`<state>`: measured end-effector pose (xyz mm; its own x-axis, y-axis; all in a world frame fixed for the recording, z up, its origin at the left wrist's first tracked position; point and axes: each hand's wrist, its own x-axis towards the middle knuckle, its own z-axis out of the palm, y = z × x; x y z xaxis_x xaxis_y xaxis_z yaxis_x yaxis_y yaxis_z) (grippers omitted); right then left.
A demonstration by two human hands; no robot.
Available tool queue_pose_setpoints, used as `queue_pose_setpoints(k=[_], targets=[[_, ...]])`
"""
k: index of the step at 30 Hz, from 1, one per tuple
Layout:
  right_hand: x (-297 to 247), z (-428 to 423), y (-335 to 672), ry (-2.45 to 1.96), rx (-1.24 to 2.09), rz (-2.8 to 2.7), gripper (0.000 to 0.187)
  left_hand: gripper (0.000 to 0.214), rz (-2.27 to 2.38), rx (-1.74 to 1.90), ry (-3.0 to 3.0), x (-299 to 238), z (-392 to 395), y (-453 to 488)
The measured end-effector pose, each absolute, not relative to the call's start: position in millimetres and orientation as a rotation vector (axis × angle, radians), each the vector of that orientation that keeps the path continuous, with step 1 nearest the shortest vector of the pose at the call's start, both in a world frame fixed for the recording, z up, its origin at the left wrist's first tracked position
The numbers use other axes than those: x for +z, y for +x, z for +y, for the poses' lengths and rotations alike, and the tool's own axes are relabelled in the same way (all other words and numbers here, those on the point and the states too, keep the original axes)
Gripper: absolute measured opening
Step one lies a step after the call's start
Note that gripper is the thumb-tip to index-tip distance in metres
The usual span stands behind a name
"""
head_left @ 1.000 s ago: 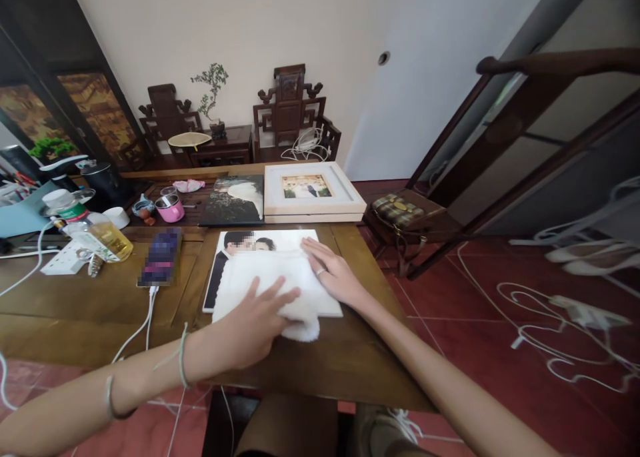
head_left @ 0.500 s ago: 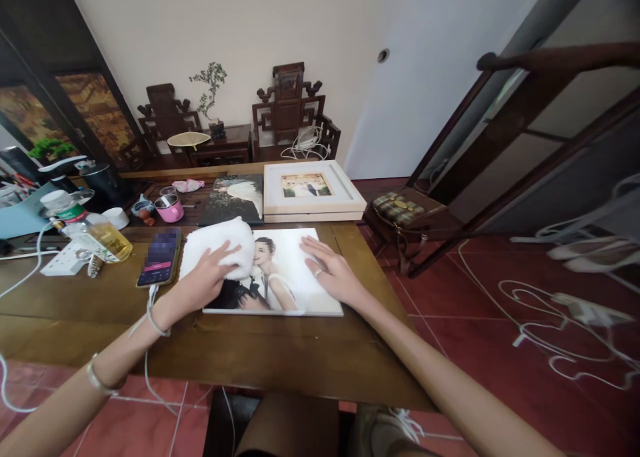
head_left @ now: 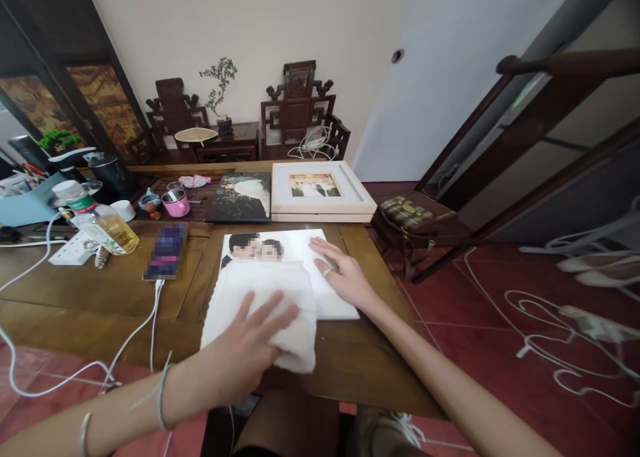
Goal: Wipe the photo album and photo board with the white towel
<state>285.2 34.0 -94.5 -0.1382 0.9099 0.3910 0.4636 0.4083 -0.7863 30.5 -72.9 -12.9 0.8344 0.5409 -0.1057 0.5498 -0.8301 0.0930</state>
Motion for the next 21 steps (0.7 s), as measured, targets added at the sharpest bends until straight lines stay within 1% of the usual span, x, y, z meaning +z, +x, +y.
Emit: queue_pose_setpoints(k=[3,7,10,13,16,21], targets=[[-94,34,285,-1.195,0.616,-1.769,0.036,0.055,0.837,-0.1,2.865,-9,-69,34],[-93,32,284,-1.203,0.592,-1.786,0.037,0.065,1.065,-0.06,2.8,-8,-14,22],[-92,32,282,-1.215,0.557,-1.804,0.037,0.064,1.291,-0.009,2.736,-12,33,9],[-91,31,282,-1.219,0.551,-1.813,0.038,0.063,1.399,0.06,2.722,-16,54,-1],[-90,31,282,-1.211,0.554,-1.81,0.038,0.064,1.4,0.028,2.749,-16,39,-3],[-92,31,282,-1.206,0.536,-1.811,0.038,0.066,1.191,-0.159,2.789,-6,-40,4]])
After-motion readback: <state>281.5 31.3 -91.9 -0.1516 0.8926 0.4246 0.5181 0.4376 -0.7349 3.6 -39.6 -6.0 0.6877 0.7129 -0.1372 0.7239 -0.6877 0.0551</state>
